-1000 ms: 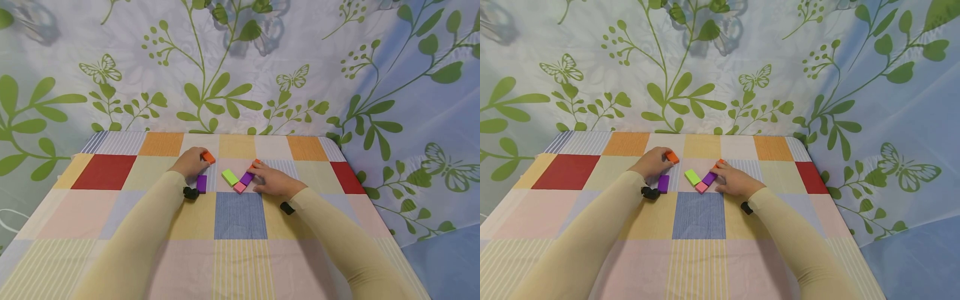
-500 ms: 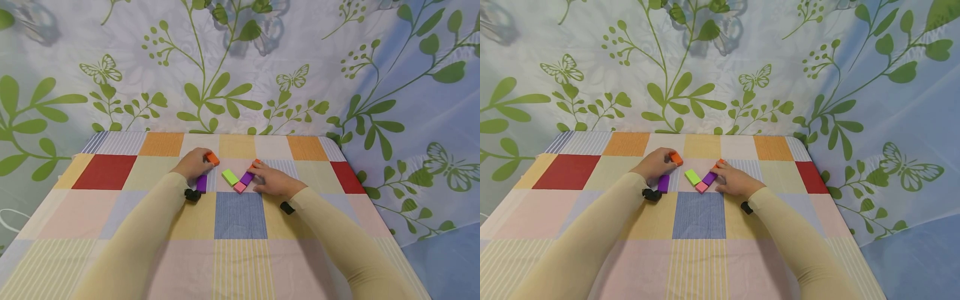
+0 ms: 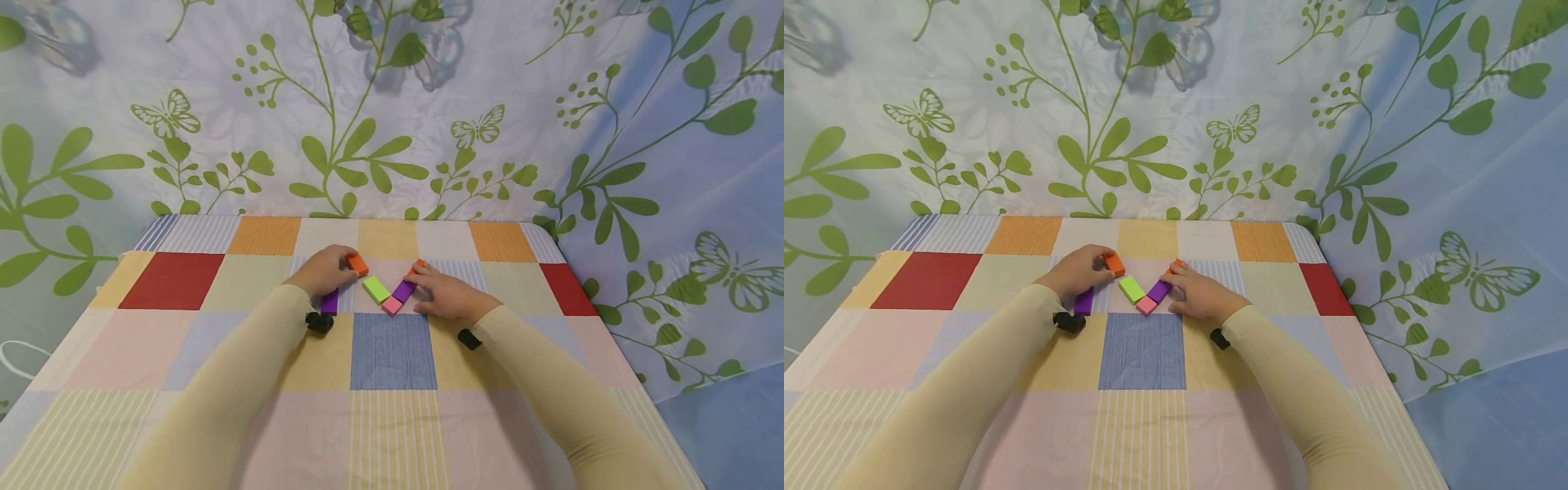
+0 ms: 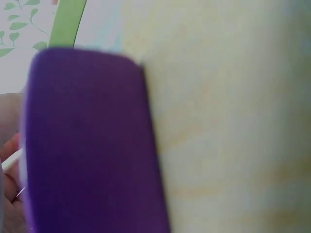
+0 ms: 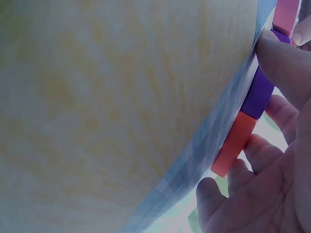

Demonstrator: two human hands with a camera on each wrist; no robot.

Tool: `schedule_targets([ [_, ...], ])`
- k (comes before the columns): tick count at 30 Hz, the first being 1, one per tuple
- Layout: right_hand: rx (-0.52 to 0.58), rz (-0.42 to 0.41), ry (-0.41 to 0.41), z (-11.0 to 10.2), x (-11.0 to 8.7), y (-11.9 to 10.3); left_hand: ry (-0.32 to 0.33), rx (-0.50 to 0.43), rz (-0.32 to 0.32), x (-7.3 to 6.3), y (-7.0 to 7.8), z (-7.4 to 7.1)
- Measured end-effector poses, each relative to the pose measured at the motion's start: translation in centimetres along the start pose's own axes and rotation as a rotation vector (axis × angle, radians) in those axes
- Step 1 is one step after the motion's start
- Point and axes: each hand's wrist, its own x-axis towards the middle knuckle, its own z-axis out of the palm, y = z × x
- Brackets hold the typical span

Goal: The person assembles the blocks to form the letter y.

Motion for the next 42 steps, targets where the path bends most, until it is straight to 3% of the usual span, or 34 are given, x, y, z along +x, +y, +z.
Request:
schedule_targets([
  [7, -0.011, 0.004, -0.003, -0.01, 0.07, 0.03, -0.013, -0.014, -0.002, 0.12, 0.20, 0.28],
  [23, -0.010, -0.005, -0.003, 0.02, 0.08, 0.14, -0.026, 0.056, 0.041, 0.07, 0.24, 0.32],
  [32, -0.014, -0.001, -0.004, 0.14, 0.23, 0.31, -0.063, 0.146, 0.093, -0.01, 0.55, 0.20],
  [42, -0.003, 0.020, -0.021, 0.09, 0.32, 0.34, -0.070, 0.143, 0.030, -0.21, 0.95, -0.18],
])
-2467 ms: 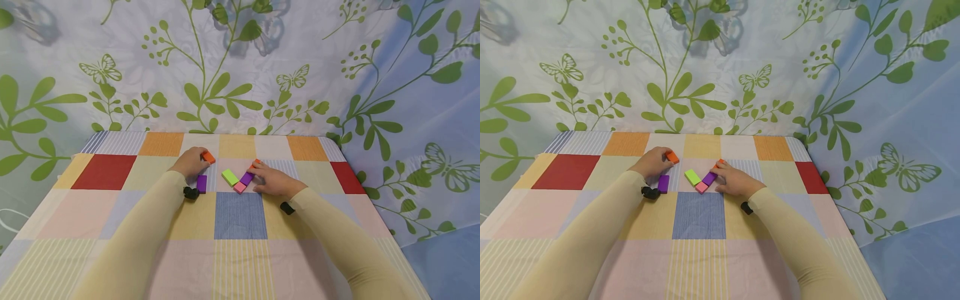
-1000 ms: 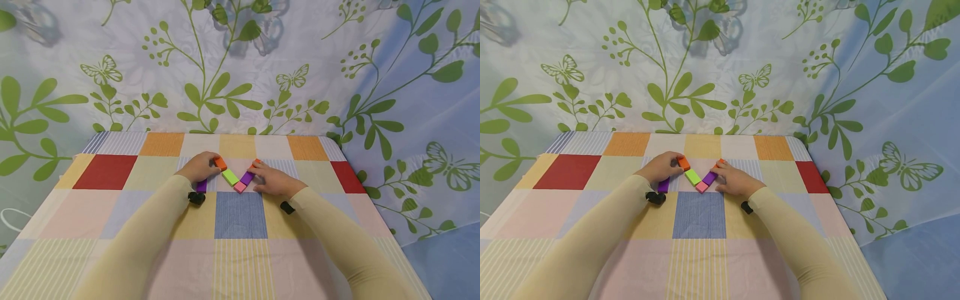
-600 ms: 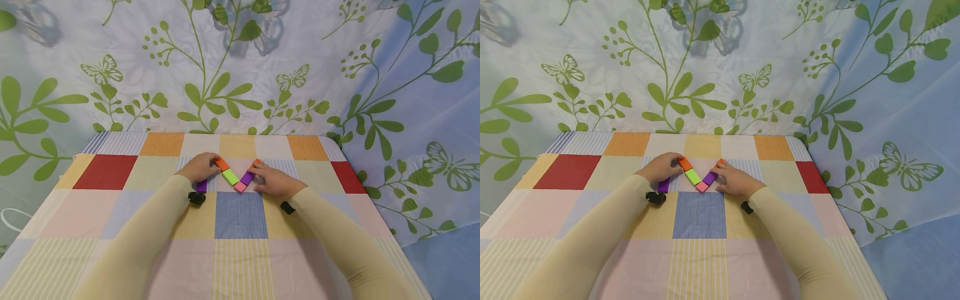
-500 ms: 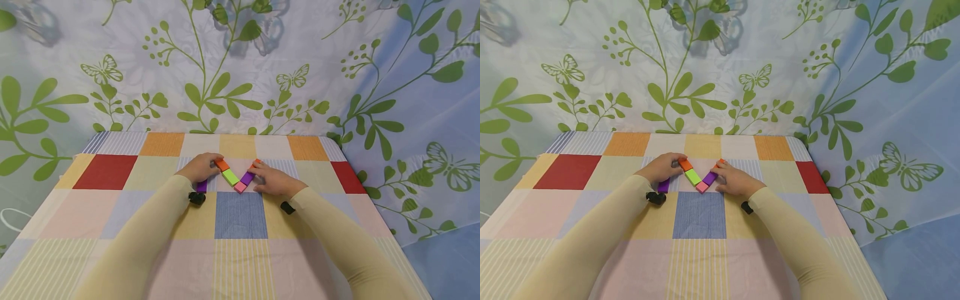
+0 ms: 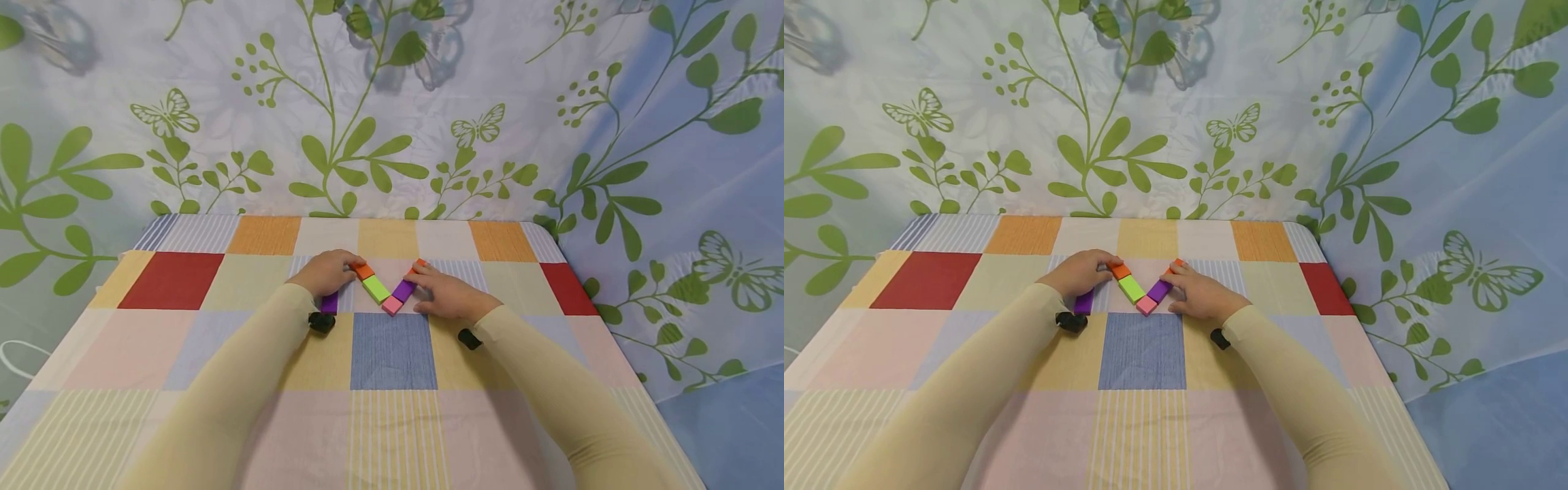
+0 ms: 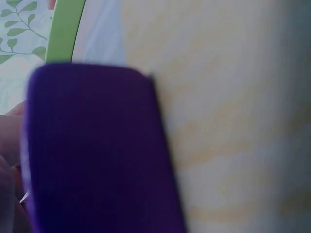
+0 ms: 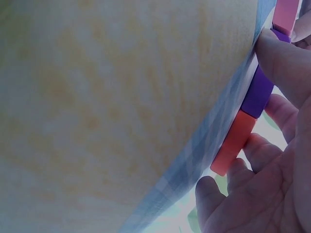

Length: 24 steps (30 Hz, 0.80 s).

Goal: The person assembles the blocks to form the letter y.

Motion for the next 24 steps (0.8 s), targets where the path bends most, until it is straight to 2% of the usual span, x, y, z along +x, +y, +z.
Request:
schedule_targets([
  [12, -0.014, -0.017, -0.003, -0.06, -0.06, -0.05, 0.043, 0.033, -0.047, 0.75, -0.36, 0.01],
  [24, -0.008, -0.024, 0.002, 0.08, 0.11, 0.19, 0.035, 0.042, -0.021, 0.63, 0.24, -0.22],
])
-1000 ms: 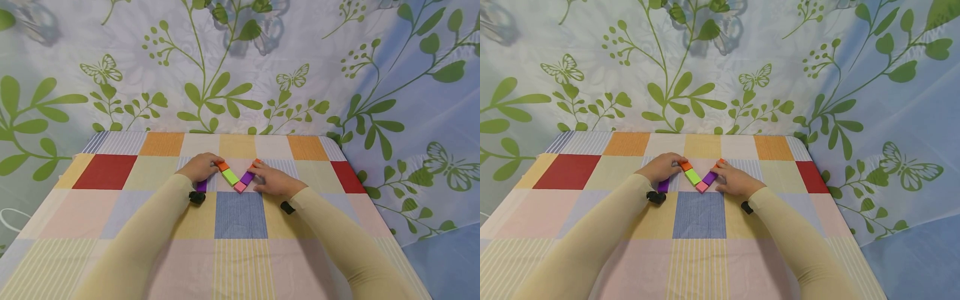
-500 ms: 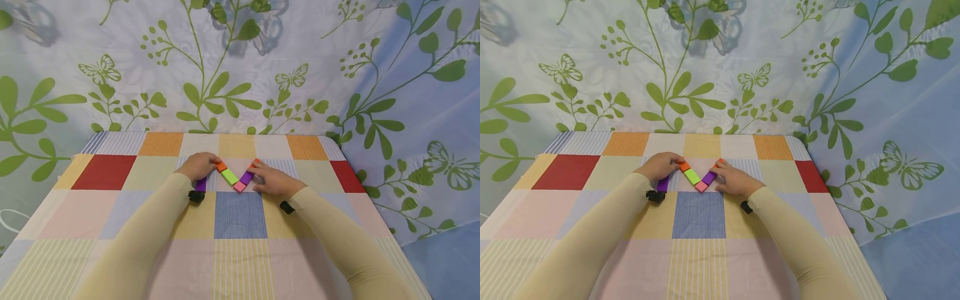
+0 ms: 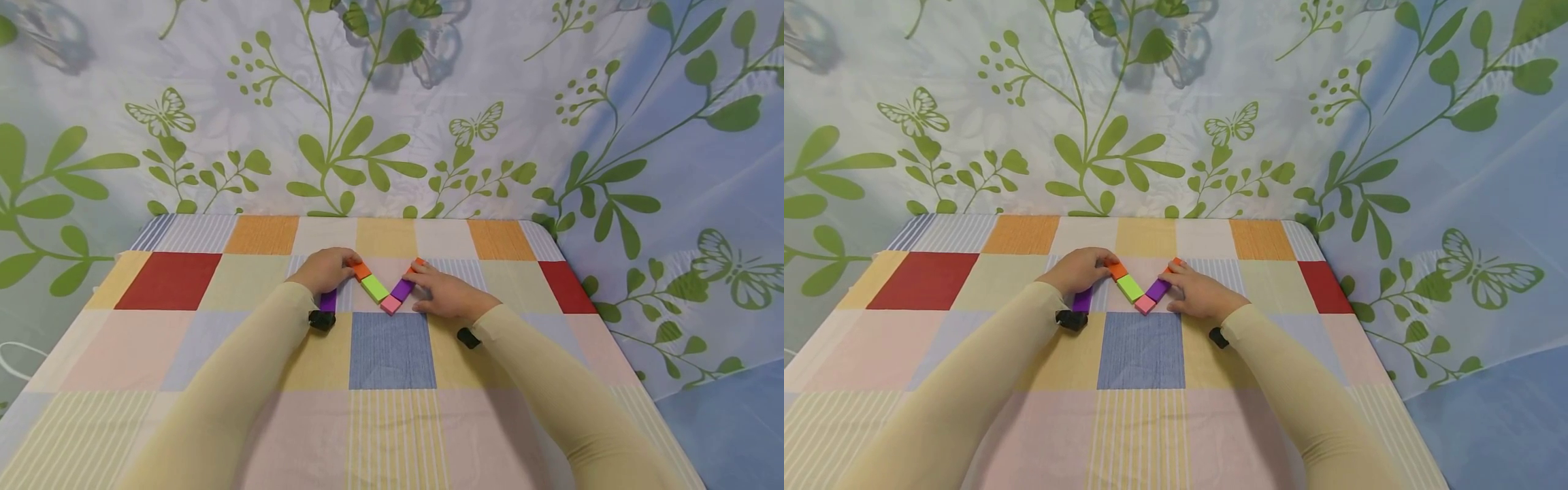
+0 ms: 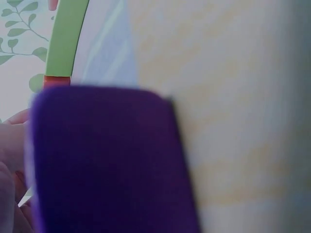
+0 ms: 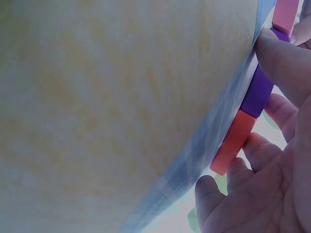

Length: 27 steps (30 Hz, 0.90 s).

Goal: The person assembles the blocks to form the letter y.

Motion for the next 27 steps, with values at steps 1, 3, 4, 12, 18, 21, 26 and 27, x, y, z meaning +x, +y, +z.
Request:
schedule_targets([
  [1, 0.001, 0.001, -0.001, -0.01, 0.01, -0.01, -0.001, 0.000, -0.002, -0.02, 0.03, 0.00],
  [3, 0.001, 0.005, -0.002, -0.03, 0.03, -0.04, 0.000, -0.004, -0.004, -0.04, 0.06, 0.03],
  [4, 0.001, 0.008, -0.002, -0.04, 0.03, -0.06, 0.001, -0.008, -0.004, -0.05, 0.05, 0.05],
  [12, -0.002, 0.014, 0.001, -0.09, 0.00, -0.11, 0.003, -0.036, -0.012, -0.06, -0.14, 0.20],
  [18, 0.005, 0.023, -0.003, -0.11, -0.03, -0.14, -0.001, -0.024, -0.005, -0.06, -0.11, 0.23],
  [21, 0.009, 0.017, 0.003, -0.07, -0.06, -0.13, 0.000, -0.022, -0.007, -0.06, -0.09, 0.22],
  [26, 0.016, 0.002, 0.013, -0.02, -0.08, -0.10, 0.002, -0.018, -0.008, -0.03, -0.08, 0.22],
  [27, 0.017, 0.004, 0.012, -0.03, -0.08, -0.10, 0.002, -0.017, -0.008, -0.03, -0.09, 0.21],
])
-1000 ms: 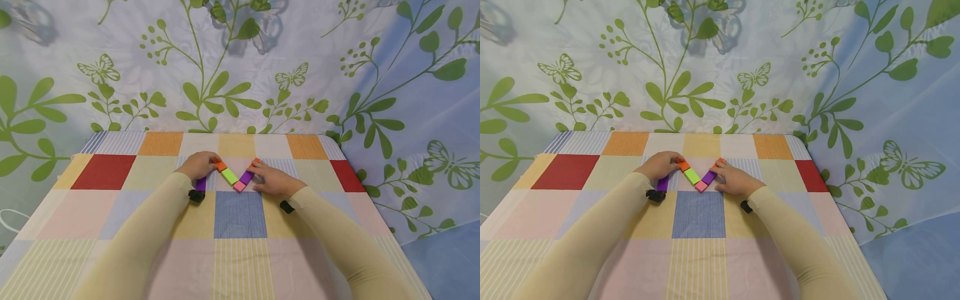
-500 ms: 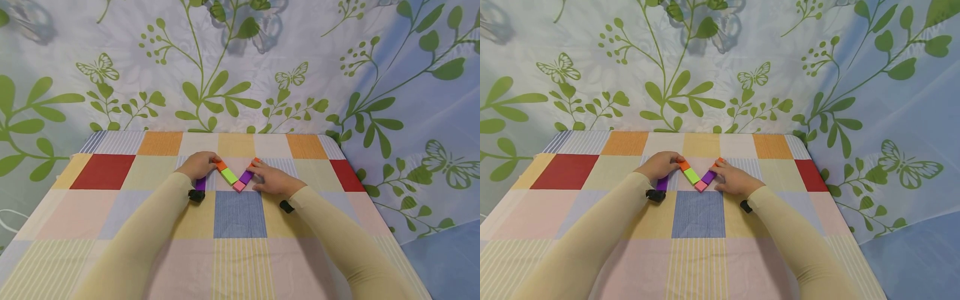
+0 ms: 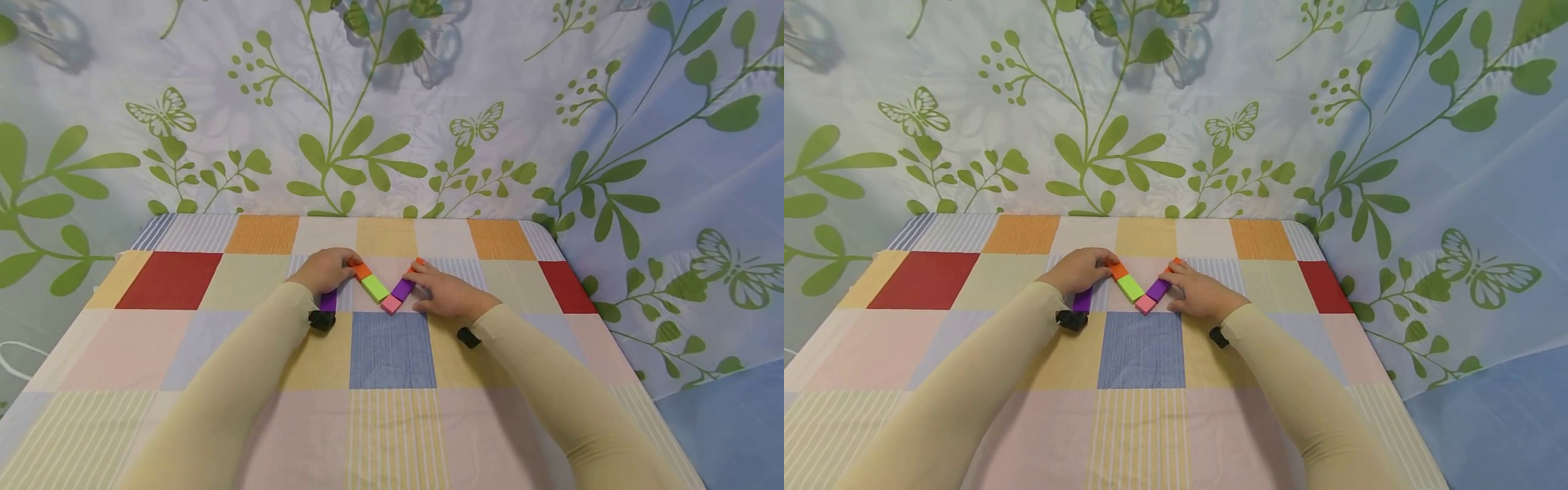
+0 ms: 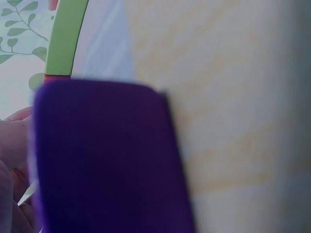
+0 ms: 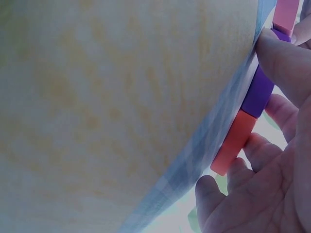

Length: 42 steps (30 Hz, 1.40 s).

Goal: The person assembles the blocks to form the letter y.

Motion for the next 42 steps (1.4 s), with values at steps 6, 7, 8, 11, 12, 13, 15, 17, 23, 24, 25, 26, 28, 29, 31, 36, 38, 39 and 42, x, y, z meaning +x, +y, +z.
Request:
schedule_targets([
  [6, -0.001, 0.008, -0.004, -0.09, -0.07, -0.15, -0.003, -0.003, -0.005, -0.01, -0.01, 0.02],
  [7, 0.000, 0.006, -0.003, -0.10, -0.08, -0.15, -0.004, -0.003, -0.006, -0.02, 0.00, 0.03],
  [8, 0.000, 0.006, -0.003, -0.09, -0.06, -0.15, -0.006, -0.004, -0.009, -0.06, 0.02, 0.02],
  [11, 0.000, 0.008, -0.003, -0.02, -0.01, -0.10, -0.013, -0.007, -0.012, -0.09, 0.04, 0.00],
  [12, 0.000, 0.009, -0.005, -0.01, 0.00, -0.09, -0.014, -0.009, -0.014, -0.08, 0.04, 0.01],
  [13, -0.001, 0.010, -0.005, 0.00, 0.01, -0.07, -0.016, -0.011, -0.014, -0.07, 0.03, 0.02],
  [15, -0.001, 0.013, -0.007, -0.01, -0.01, -0.08, -0.017, -0.014, -0.014, -0.02, 0.00, 0.06],
  [17, -0.002, 0.012, -0.007, -0.04, -0.08, -0.14, -0.016, -0.018, -0.013, 0.02, -0.04, 0.12],
  [23, -0.002, 0.012, -0.006, -0.04, -0.10, -0.19, -0.015, -0.024, -0.011, 0.05, -0.13, 0.16],
  [24, -0.003, 0.011, -0.006, -0.04, -0.10, -0.20, -0.013, -0.023, -0.011, 0.07, -0.15, 0.17],
  [25, -0.003, 0.012, -0.006, -0.05, -0.10, -0.22, -0.011, -0.022, -0.011, 0.08, -0.17, 0.18],
  [26, -0.004, 0.009, -0.005, -0.05, -0.09, -0.21, -0.009, -0.018, -0.009, 0.09, -0.19, 0.18],
  [28, -0.004, 0.009, -0.005, -0.07, -0.10, -0.23, -0.004, -0.010, -0.006, 0.10, -0.21, 0.16],
  [29, -0.004, 0.010, -0.006, -0.09, -0.10, -0.23, -0.002, -0.008, -0.006, 0.09, -0.20, 0.15],
  [31, -0.004, 0.011, -0.007, -0.10, -0.11, -0.23, 0.000, -0.003, -0.004, 0.02, -0.17, 0.11],
  [36, -0.007, 0.008, -0.005, -0.08, -0.12, -0.22, -0.005, -0.007, -0.008, -0.17, -0.03, 0.00],
  [38, -0.006, 0.007, -0.003, -0.04, -0.09, -0.20, -0.007, -0.010, -0.012, -0.22, 0.02, -0.03],
  [39, -0.008, 0.005, -0.001, -0.01, -0.09, -0.19, -0.009, -0.009, -0.013, -0.24, 0.03, -0.03],
  [42, -0.010, 0.005, 0.000, 0.02, -0.11, -0.18, -0.010, -0.014, -0.020, -0.30, 0.05, -0.03],
])
